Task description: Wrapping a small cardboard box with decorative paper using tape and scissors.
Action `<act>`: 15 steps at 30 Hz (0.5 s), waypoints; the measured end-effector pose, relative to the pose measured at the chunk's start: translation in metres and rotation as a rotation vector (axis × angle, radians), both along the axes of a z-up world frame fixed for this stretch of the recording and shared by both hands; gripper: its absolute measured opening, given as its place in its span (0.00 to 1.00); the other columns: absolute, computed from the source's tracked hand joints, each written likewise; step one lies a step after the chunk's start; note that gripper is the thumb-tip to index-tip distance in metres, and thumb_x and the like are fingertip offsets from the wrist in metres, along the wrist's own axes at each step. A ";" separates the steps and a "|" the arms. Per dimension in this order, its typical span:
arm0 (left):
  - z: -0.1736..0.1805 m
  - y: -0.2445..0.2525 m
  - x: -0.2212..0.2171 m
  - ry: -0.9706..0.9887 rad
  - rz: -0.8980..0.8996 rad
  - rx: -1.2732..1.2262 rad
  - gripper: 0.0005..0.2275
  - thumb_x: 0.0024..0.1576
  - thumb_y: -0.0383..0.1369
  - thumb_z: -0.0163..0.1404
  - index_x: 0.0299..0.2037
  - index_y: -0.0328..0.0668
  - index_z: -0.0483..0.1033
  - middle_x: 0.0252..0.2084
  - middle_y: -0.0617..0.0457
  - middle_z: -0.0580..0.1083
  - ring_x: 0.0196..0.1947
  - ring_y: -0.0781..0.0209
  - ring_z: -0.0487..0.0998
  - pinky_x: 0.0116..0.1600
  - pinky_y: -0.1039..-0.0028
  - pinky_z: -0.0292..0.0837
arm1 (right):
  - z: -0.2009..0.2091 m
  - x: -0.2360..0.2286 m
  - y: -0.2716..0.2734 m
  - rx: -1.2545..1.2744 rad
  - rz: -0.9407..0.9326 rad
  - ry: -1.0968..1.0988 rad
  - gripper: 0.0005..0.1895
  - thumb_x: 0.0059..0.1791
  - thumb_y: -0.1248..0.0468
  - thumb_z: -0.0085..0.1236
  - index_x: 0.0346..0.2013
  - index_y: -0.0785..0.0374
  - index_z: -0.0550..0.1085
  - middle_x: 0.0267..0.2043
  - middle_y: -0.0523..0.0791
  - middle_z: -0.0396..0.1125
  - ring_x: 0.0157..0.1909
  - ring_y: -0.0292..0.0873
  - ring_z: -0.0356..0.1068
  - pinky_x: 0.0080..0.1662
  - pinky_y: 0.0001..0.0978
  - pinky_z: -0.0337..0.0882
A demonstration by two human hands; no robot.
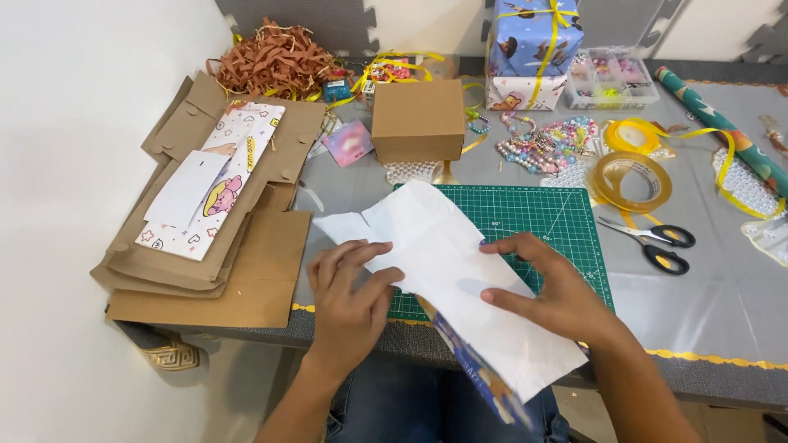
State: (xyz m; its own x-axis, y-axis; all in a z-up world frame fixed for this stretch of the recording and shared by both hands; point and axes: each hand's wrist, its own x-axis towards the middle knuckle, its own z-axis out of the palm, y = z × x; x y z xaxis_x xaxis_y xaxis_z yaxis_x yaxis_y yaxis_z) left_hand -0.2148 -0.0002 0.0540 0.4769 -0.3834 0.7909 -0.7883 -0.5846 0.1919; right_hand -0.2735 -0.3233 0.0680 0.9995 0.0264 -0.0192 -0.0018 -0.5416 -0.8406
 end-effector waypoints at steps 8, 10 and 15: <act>0.006 0.048 -0.011 -0.032 0.004 -0.082 0.18 0.61 0.15 0.61 0.48 0.59 0.87 0.61 0.51 0.82 0.63 0.45 0.73 0.68 0.55 0.70 | -0.006 0.004 -0.005 0.004 -0.118 0.141 0.29 0.50 0.60 0.79 0.64 0.49 0.78 0.42 0.37 0.83 0.61 0.36 0.81 0.66 0.37 0.70; 0.007 0.066 -0.011 -0.019 -0.023 -0.128 0.20 0.62 0.12 0.54 0.46 0.57 0.89 0.59 0.49 0.82 0.62 0.45 0.70 0.69 0.56 0.76 | -0.007 0.000 -0.018 0.049 -0.122 -0.010 0.27 0.52 0.62 0.77 0.64 0.50 0.78 0.39 0.40 0.80 0.53 0.38 0.82 0.67 0.37 0.69; 0.007 0.112 -0.002 -0.005 0.211 -0.196 0.07 0.69 0.27 0.64 0.47 0.57 0.92 0.62 0.50 0.79 0.61 0.50 0.74 0.70 0.62 0.64 | 0.006 -0.026 -0.048 0.566 -0.444 -0.260 0.26 0.56 0.77 0.63 0.69 0.57 0.74 0.48 0.40 0.70 0.51 0.31 0.71 0.54 0.22 0.71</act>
State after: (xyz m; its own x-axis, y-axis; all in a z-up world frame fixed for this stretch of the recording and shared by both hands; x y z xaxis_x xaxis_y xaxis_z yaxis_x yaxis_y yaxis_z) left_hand -0.2168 0.1123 0.0607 0.5260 -0.1154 0.8426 -0.6541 -0.6882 0.3140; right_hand -0.2999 -0.3708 0.0735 0.8890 -0.4433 0.1147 0.1168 -0.0226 -0.9929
